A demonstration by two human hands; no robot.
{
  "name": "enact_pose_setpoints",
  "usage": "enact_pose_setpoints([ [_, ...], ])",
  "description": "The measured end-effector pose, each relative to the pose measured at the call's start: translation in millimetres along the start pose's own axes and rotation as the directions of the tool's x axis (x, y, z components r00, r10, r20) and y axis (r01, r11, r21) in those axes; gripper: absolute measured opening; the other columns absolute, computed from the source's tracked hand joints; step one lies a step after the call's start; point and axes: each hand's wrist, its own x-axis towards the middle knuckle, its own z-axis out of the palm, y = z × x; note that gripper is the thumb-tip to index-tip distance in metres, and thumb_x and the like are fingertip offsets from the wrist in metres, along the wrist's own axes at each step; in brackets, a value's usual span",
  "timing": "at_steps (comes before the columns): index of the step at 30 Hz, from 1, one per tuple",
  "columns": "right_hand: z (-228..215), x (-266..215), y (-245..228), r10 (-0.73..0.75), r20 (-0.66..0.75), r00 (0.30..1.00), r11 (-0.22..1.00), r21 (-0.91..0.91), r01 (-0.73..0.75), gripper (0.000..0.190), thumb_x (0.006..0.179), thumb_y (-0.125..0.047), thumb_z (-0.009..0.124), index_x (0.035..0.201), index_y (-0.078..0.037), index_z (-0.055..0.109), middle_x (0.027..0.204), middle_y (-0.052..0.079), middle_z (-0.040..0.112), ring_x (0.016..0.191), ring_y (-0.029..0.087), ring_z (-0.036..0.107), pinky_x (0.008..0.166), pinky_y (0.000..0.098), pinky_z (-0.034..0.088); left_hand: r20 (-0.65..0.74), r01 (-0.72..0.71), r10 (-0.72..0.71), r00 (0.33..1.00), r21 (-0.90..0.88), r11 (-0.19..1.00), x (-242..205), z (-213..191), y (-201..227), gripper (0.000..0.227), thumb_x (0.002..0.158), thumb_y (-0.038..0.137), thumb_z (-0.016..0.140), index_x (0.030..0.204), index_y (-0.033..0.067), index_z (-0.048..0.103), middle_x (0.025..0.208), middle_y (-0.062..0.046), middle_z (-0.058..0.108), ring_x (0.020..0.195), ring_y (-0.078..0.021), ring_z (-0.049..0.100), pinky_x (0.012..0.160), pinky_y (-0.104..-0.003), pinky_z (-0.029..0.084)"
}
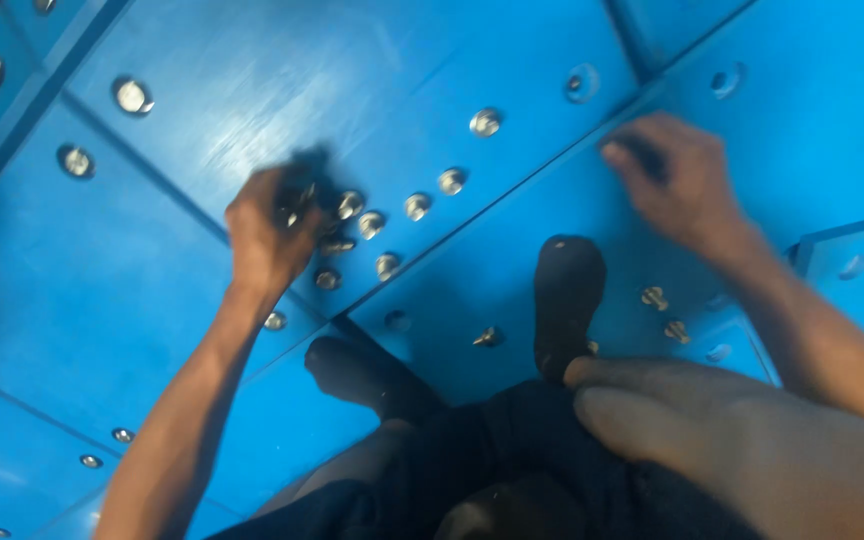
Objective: The person inserts and tightens metal bolts into pre-drilled holes on a blue modular panel wall. They repeatedly pick up bolts from a pile, align them with the holes, and turn them by hand to secure the panels together.
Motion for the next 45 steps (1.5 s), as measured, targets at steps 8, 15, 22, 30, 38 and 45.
enact_pose_setpoints([
  [8,50,-10,-61,-0.003,0.546,0.838,0.423,0.76,-0.494,0.034,0.105,-0.023,0.051,0.135,-0.008,0.059,0.105,0.006,0.073,0.081,0.012,0.069,0.071,0.0291,0.061,0.43,0.127,-0.083,0.899,-0.073,0.989,-2,2,183,0.038,0.079,-0.005,0.071,0.114,0.0075,0.073,0.096,-0.009,0.067,0.082,-0.0205,0.068,0.071,-0.035,0.055],
  [15,28,-22,-17,0.056,0.463,0.885,-0.03,0.886,-0.462,0.039,0.112,-0.026,0.049,0.138,0.002,0.058,0.11,0.009,0.068,0.093,0.014,0.068,0.081,0.0327,0.06,0.165,-0.202,0.245,0.955,-0.238,0.95,10,100,219,0.025,0.087,0.003,0.08,0.109,0.0118,0.071,0.11,-0.008,0.069,0.102,-0.028,0.066,0.089,-0.041,0.048],
  [22,5,-32,50,0.43,0.149,0.89,0.373,0.869,-0.326,0.031,0.106,-0.021,0.063,0.128,0.001,0.063,0.117,0.011,0.074,0.102,0.017,0.073,0.085,0.0322,0.063,0.063,-0.301,0.303,0.951,-0.039,0.953,19,193,190,0.039,0.097,0.01,0.071,0.133,0.0003,0.061,0.139,-0.016,0.057,0.112,-0.033,0.06,0.096,-0.043,0.047],
  [30,9,31,76,0.199,-0.2,0.959,0.944,0.301,-0.133,0.024,0.107,-0.013,0.076,0.127,-0.004,0.067,0.129,0.012,0.072,0.114,0.021,0.073,0.094,0.0338,0.062,0.145,-0.351,0.32,0.936,0.388,0.852,60,251,187,0.051,0.101,0.022,0.064,0.148,0.0046,0.052,0.153,-0.016,0.051,0.1,-0.0272,0.059,0.089,-0.043,0.048],
  [38,29,40,100,0.182,-0.238,0.954,0.942,0.32,-0.1,0.023,0.107,-0.014,0.077,0.126,-0.006,0.066,0.134,0.011,0.071,0.12,0.023,0.073,0.099,0.0345,0.063,0.146,-0.393,0.368,0.918,0.438,0.809,66,253,158,0.055,0.099,0.006,0.063,0.153,0.0066,0.051,0.152,-0.013,0.056,0.095,-0.0203,0.061,0.09,-0.038,0.049],
  [45,40,37,103,0.199,-0.275,0.941,0.916,0.393,-0.079,0.021,0.111,-0.011,0.073,0.129,-0.005,0.063,0.138,0.012,0.069,0.132,0.028,0.07,0.112,0.0385,0.059,0.109,-0.36,0.343,0.933,0.317,0.877,58,262,154,0.055,0.098,0.001,0.065,0.151,0.0043,0.052,0.152,-0.016,0.055,0.096,-0.0202,0.063,0.093,-0.04,0.05],
])
